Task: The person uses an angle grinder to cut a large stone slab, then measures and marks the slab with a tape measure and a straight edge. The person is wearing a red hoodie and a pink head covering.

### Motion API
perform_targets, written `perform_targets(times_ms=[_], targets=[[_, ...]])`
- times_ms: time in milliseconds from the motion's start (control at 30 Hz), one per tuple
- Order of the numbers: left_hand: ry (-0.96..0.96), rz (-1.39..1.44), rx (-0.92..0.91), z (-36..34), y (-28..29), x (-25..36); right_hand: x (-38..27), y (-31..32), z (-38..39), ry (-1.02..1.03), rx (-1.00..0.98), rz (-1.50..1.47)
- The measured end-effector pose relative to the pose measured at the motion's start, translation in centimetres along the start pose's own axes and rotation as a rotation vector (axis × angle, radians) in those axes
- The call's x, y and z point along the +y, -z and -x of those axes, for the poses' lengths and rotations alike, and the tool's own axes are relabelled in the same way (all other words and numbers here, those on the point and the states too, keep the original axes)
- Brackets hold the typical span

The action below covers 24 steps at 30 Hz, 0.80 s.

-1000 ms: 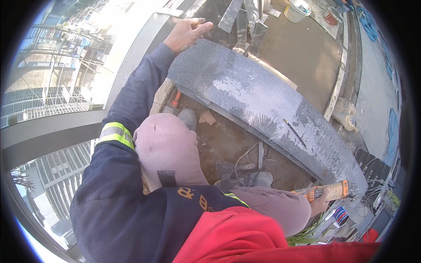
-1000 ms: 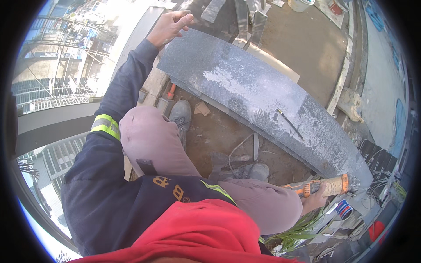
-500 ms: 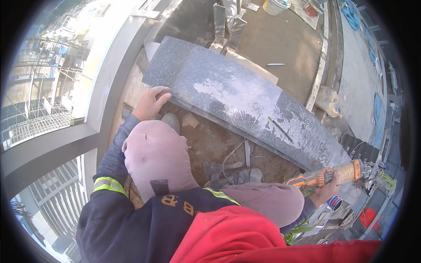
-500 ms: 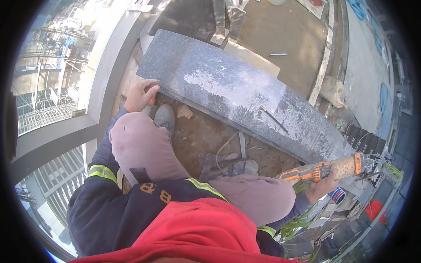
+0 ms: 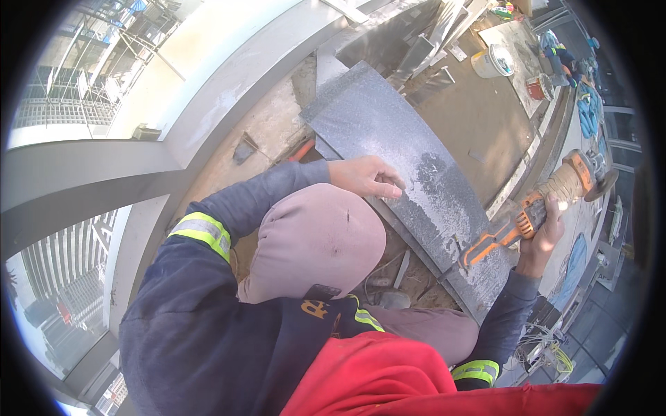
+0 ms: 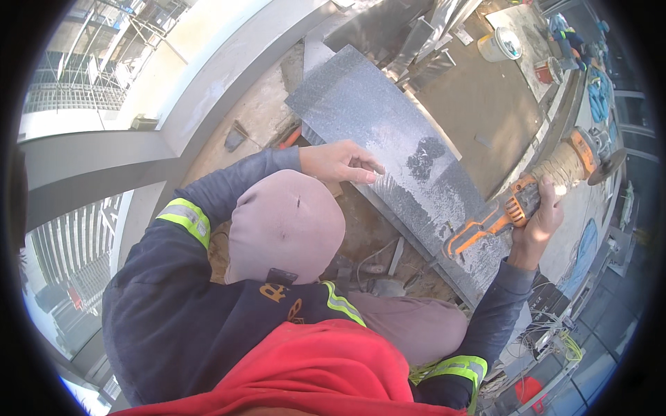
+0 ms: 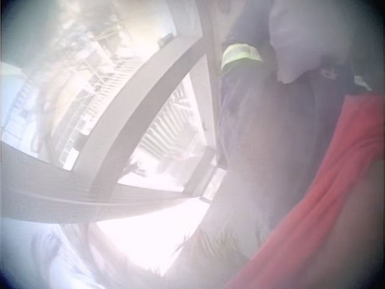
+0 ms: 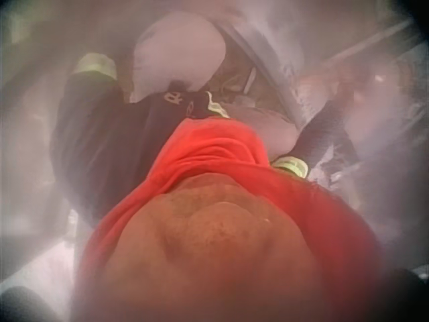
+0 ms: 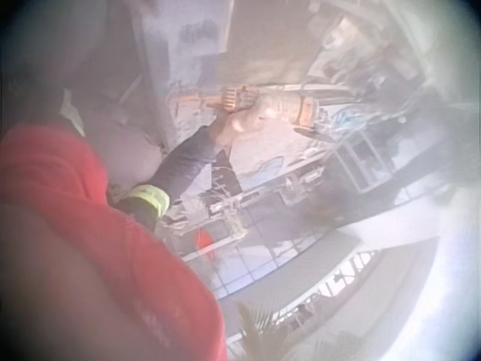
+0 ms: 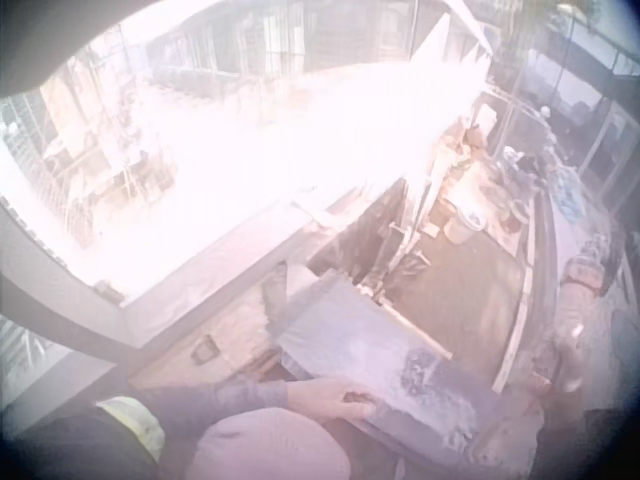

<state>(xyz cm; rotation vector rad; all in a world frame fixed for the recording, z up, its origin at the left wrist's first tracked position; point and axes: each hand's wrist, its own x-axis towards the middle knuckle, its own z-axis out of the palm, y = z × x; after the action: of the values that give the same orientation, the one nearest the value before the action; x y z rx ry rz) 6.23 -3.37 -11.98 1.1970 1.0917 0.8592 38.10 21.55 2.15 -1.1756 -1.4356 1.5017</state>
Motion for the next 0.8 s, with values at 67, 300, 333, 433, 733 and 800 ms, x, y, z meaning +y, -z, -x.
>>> perform_targets(times_ms=[67,300,333,433,733,800], targets=[[-0.010,0.102,0.058,-0.9,0.8,-0.1,2.2,-3.7,-2.0,0.041,-0.015,0.075],[-0.061,0.356,0.151,-0.9,2.3,-2.2,6.2,-19.7,-2.4,0.134,-0.215,0.251],[-0.069,0.334,0.157,-0.9,2.4,-3.1,6.1,-21.3,-2.3,0.106,-0.222,0.234],[-0.080,0.379,0.162,-0.7,2.9,-4.6,6.7,-25.2,-1.7,-0.008,-0.220,0.140],[0.048,0.159,0.838,6.5,7.3,-6.1,7.2,-25.6,1.2,-0.049,-0.178,0.250],[0.049,-0.123,1.036,7.5,8.7,-7.4,7.2,-24.8,2.0,-0.050,-0.144,0.241]])
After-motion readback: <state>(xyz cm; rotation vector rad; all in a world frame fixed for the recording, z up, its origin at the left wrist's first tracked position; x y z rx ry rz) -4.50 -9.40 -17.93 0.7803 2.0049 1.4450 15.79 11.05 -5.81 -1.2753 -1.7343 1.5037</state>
